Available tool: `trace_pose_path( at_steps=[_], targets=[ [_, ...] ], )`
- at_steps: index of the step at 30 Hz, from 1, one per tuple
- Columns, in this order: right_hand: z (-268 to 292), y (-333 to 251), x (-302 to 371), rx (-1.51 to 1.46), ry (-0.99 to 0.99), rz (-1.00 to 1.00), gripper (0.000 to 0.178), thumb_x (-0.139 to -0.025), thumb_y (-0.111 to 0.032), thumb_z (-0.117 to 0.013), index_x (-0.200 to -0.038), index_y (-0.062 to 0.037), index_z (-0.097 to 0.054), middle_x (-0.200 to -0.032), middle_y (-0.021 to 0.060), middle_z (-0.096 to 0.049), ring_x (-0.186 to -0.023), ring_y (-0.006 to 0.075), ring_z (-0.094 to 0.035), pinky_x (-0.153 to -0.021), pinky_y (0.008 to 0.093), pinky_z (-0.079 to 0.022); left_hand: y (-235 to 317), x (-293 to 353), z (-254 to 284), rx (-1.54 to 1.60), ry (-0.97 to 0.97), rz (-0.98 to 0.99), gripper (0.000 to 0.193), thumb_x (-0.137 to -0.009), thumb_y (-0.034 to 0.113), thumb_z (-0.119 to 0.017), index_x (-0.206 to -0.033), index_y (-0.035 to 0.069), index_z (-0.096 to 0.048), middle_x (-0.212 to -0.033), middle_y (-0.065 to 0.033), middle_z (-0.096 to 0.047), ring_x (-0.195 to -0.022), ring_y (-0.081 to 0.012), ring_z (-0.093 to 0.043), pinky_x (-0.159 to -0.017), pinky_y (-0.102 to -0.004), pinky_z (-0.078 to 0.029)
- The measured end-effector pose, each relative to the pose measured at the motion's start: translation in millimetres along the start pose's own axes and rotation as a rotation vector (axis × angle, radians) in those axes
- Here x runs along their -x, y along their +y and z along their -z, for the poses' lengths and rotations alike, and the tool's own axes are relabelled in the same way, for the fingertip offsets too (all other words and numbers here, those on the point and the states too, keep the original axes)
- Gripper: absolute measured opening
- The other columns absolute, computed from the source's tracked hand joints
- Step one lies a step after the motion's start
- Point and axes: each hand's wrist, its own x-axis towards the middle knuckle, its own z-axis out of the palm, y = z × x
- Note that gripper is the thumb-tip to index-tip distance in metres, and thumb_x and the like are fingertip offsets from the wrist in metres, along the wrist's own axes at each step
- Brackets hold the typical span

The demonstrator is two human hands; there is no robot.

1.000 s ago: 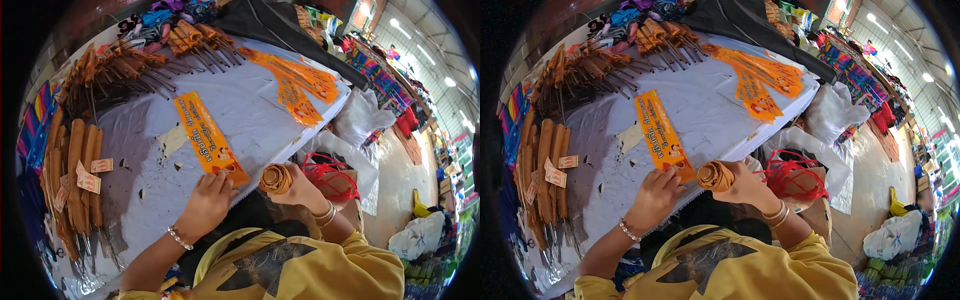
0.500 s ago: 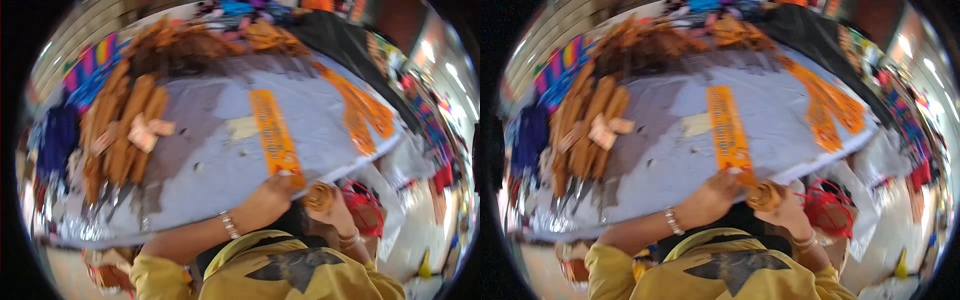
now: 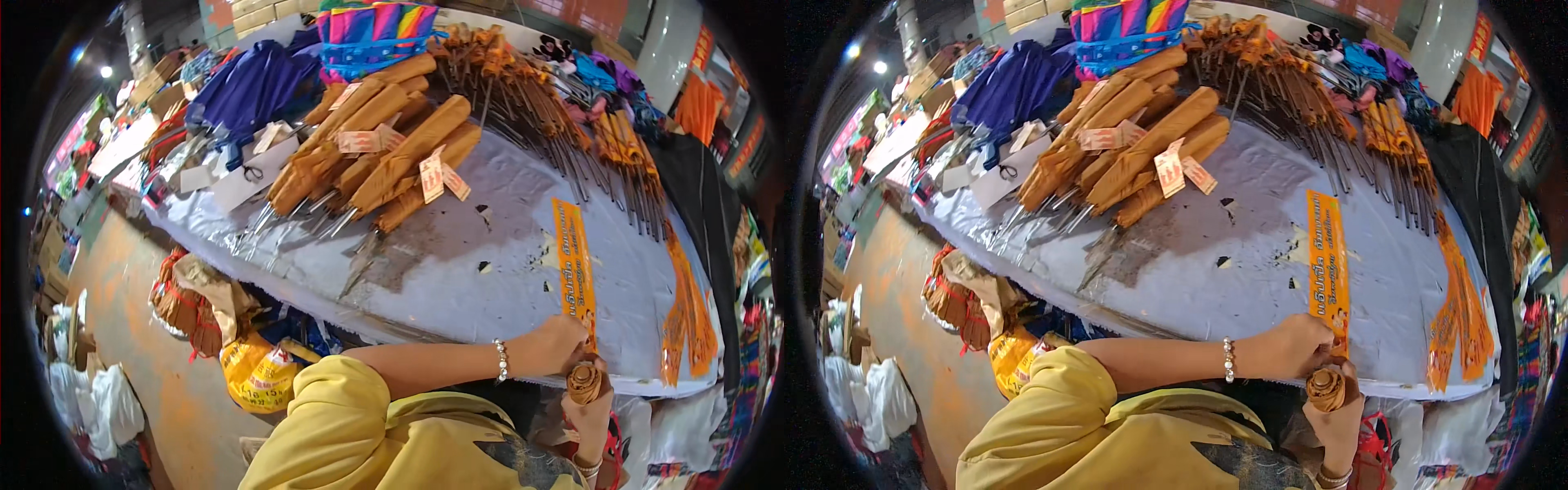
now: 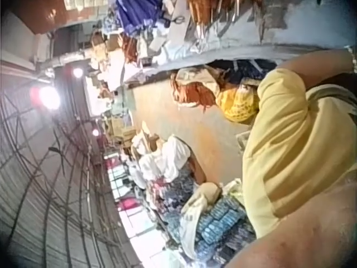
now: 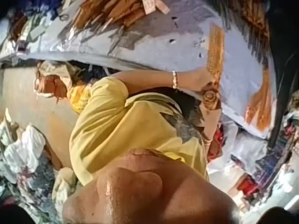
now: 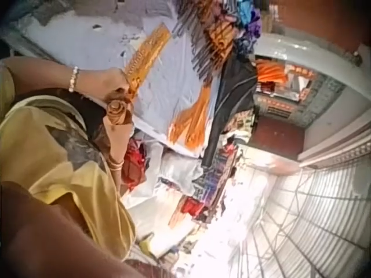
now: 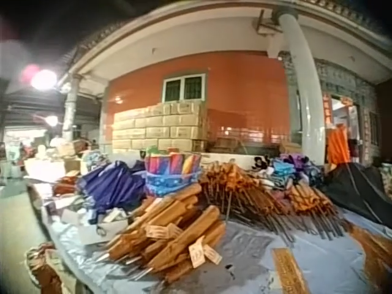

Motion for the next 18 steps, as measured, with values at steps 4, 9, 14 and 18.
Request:
trace_pose_path(
  at_steps=[4,9,14,18],
  targets=[
    [3,12,3,0.072,-0.068,0.010,0.037,-0.064,-0.001,-0.062,-0.100,0.0000,-0.053,-0.082,0.0047,-0.059,-0.074,0.0097,-0.054,-0.070,0.0235,-0.046,4,-5,8,0.117,-0.002,0.063,0.016,-0.071,0.008,-0.064,-0.062,0.000,-0.053,-0.068,-0.0180,-0.059,-0.067,-0.0379,-0.059,-0.060,-0.0432,-0.048],
    [5,16,4,0.069,-0.076,0.038,0.034,-0.064,-0.002,-0.063,-0.096,-0.0004,-0.052,-0.080,0.0048,-0.058,-0.071,0.0113,-0.054,-0.070,0.0243,-0.046,-3,-6,-4,0.032,0.064,0.003,0.014,-0.072,0.008,-0.063,-0.067,-0.001,-0.053,-0.071,-0.0195,-0.058,-0.068,-0.0392,-0.057,-0.061,-0.0439,-0.048],
    [21,21,1,0.028,-0.096,-0.059,0.034,-0.064,-0.004,-0.066,-0.096,0.0000,-0.055,-0.084,0.0071,-0.060,-0.074,0.0146,-0.056,-0.073,0.0266,-0.047,5,9,-13,-0.088,0.119,-0.121,0.012,-0.070,0.007,-0.062,-0.070,0.000,-0.053,-0.070,-0.0192,-0.055,-0.070,-0.0375,-0.057,-0.063,-0.0440,-0.048],
    [25,35,4,-0.018,-0.119,-0.083,0.039,-0.066,-0.007,-0.072,-0.102,0.0018,-0.057,-0.094,0.0100,-0.063,-0.084,0.0178,-0.060,-0.078,0.0302,-0.048,12,4,-10,-0.075,0.085,-0.050,0.013,-0.067,0.007,-0.064,-0.069,0.002,-0.053,-0.067,-0.0169,-0.053,-0.071,-0.0349,-0.056,-0.064,-0.0429,-0.048]
  ],
)
